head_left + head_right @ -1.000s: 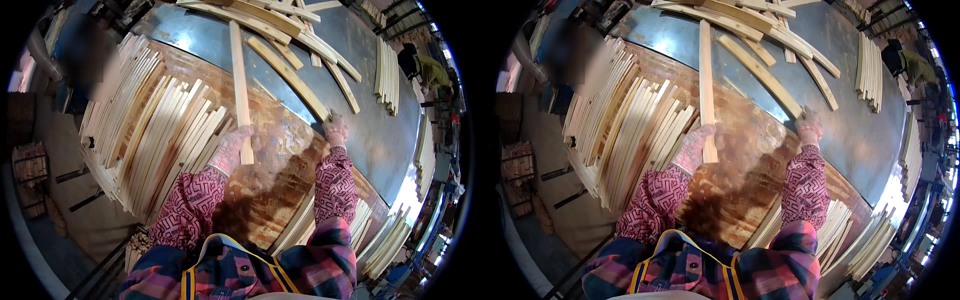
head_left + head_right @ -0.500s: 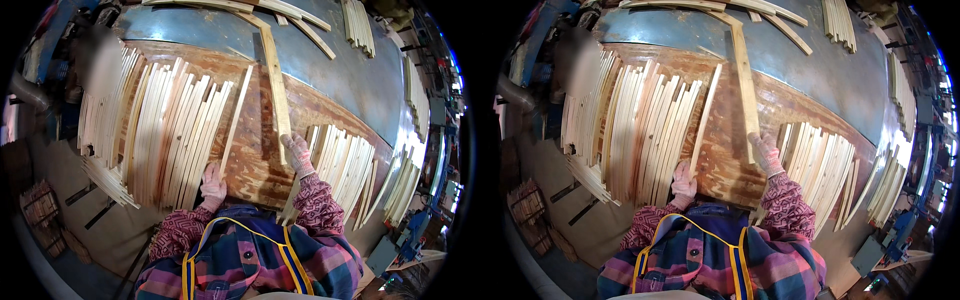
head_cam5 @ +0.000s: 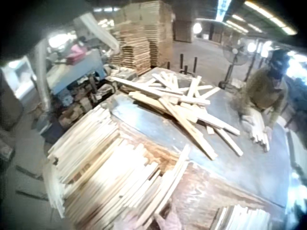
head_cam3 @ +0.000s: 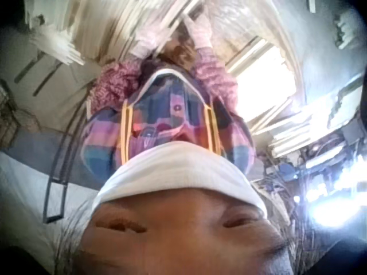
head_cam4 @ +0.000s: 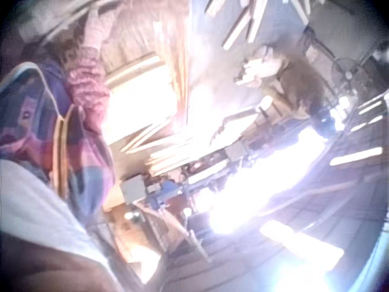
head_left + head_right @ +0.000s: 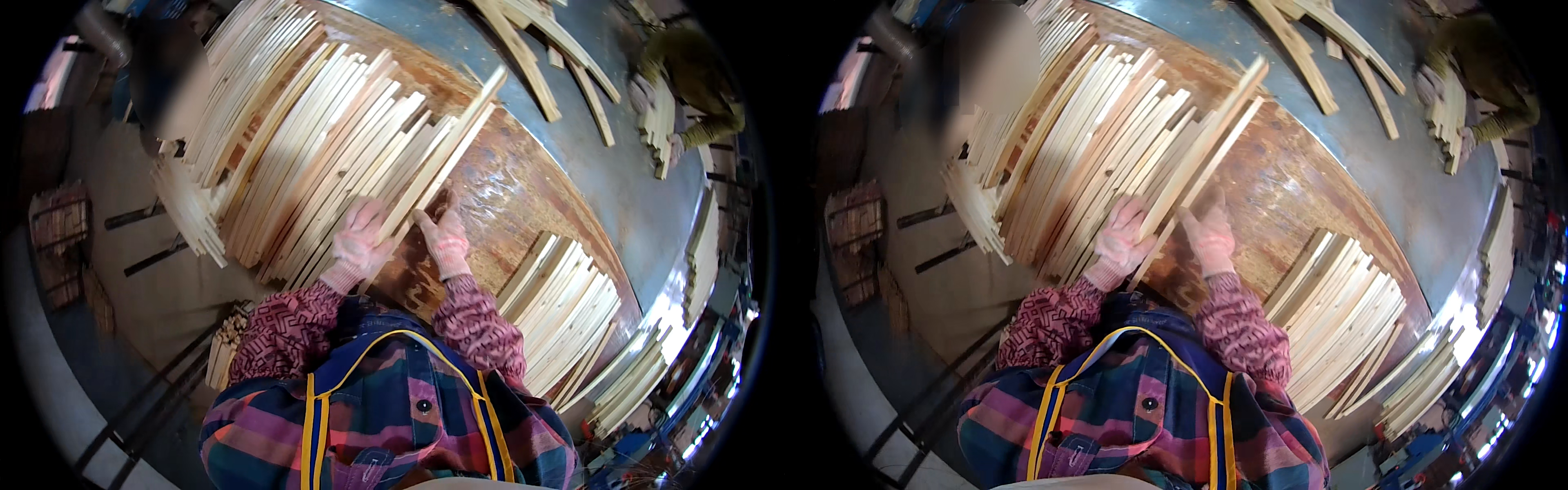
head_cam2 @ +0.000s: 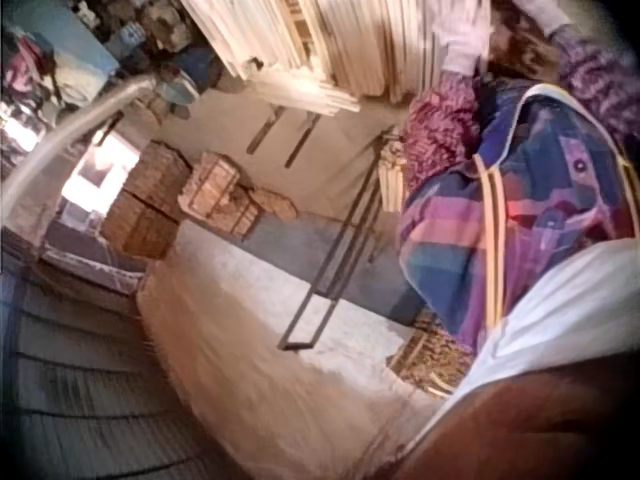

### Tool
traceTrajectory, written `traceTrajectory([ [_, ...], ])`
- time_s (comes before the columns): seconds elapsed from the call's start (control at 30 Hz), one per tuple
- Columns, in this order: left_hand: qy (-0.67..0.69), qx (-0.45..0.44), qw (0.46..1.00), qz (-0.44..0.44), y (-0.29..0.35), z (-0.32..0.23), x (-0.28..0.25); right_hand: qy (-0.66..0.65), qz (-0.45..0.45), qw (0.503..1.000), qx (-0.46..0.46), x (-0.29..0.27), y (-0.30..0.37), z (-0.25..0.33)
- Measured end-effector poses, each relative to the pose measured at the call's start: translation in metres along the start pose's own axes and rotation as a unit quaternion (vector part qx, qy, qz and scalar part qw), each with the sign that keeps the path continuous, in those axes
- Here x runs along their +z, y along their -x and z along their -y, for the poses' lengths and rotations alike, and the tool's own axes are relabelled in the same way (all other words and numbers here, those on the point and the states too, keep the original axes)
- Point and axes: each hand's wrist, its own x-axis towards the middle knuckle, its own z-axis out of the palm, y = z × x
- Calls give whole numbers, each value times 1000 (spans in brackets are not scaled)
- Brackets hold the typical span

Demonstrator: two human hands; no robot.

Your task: The person repeatedly picks up thin wooden planks from a pile on a workbench and stacks them into a neat, aligned pile. The person handles the planks one at a time, aligning them carefully before placing them onto the growing stack.

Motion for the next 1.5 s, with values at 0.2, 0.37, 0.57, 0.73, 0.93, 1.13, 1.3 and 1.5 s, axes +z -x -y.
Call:
traceTrajectory([
  [0.2, -202, -41, 978, 6, 76, 17, 7, -5, -71, 997, 27, 0, -42, -15],
  [0.37, -265, -43, 963, -6, 55, 16, 18, 5, -68, 994, 83, -52, -40, -51],
  [0.57, -229, -126, 963, 57, 25, -10, -2, 55, -102, 993, -2, -132, -110, -22],
  [0.73, -197, -38, 979, -36, -19, -37, -14, 198, -279, 939, -8, -187, -259, -46],
  [0.93, -30, 48, 996, -62, -146, -76, 2, 223, -106, 969, 24, -244, -278, -31],
  [1.13, 254, -250, 931, 84, -387, -104, 86, 218, -99, 970, -38, -250, -228, -30],
  [1.3, 483, -326, 804, 116, -448, -166, 126, 154, -111, 982, -13, -261, -256, -96],
  [1.5, 613, -229, 746, 124, -468, -164, 144, -149, -23, 988, -31, -277, -248, -92],
])
